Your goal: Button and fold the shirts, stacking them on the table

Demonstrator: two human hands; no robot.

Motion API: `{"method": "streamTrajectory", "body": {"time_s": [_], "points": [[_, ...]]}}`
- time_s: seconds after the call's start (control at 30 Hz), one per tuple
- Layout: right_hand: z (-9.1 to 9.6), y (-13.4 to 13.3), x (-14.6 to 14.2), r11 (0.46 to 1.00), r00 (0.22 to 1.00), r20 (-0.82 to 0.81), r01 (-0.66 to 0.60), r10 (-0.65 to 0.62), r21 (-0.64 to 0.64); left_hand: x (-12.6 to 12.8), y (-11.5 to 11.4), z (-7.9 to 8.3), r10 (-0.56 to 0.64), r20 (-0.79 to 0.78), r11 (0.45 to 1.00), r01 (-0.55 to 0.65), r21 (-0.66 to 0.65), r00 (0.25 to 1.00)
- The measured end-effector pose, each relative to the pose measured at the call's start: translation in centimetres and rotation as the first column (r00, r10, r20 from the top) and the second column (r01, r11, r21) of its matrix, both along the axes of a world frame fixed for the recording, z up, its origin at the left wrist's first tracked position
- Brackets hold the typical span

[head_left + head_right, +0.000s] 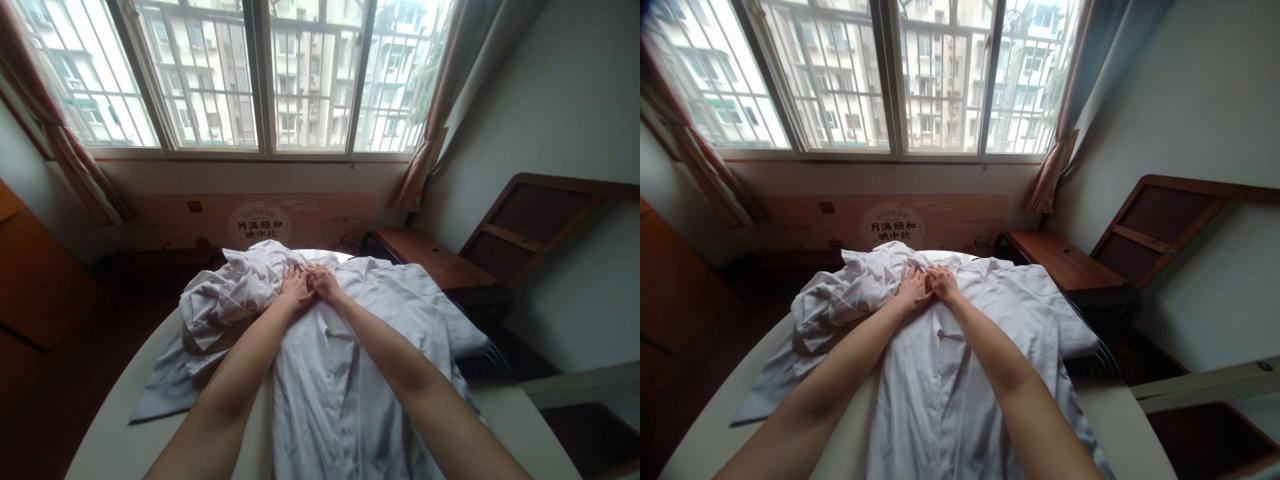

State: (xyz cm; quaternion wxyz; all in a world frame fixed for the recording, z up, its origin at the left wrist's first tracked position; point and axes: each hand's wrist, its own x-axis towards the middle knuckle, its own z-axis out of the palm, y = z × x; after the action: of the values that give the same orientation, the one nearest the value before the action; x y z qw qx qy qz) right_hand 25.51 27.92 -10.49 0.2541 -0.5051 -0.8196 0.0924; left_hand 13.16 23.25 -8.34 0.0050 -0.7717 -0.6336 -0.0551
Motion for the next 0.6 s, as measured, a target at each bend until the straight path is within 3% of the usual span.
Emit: {"method": "streamTrajectory", "body": {"time_s": [0.17, 0.23, 0.33, 0.4, 0.5, 0.6], "points": [[-0.6, -0.7, 0.0, 0.992, 0.99, 0.134, -0.037, 0.053, -0.121, 0.5, -0.2, 0.4, 0.037, -0.011, 0.999, -0.037, -0.014, 0.999], [-0.5, -1.0, 0.0, 0.988, 0.976, 0.205, -0.046, 0.076, -0.147, 0.9, -1.6, 0.4, 0.088, -0.016, 0.996, -0.089, -0.014, 0.996], [0.1, -1.6, -0.2, 0.985, 0.948, 0.305, -0.042, 0.091, -0.166, 1.3, -5.7, 0.5, 0.125, 0.003, 0.992, -0.125, -0.007, 0.992], [0.6, -2.1, -0.6, 0.987, 0.939, 0.334, -0.028, 0.08, -0.158, 1.2, -9.4, 0.2, 0.047, 0.036, 0.999, -0.047, 0.018, 0.998], [1.1, -4.1, -0.9, 0.987, 0.937, 0.336, -0.042, 0.091, -0.153, 0.2, -14.5, -0.6, -0.176, 0.1, 0.984, 0.178, -0.011, 0.979], [0.7, -8.4, -0.1, 0.975, 0.93, 0.328, -0.109, 0.168, -0.192, -1.2, -17.3, -1.6, -0.299, 0.191, 0.951, 0.309, -0.027, 0.935]]}}
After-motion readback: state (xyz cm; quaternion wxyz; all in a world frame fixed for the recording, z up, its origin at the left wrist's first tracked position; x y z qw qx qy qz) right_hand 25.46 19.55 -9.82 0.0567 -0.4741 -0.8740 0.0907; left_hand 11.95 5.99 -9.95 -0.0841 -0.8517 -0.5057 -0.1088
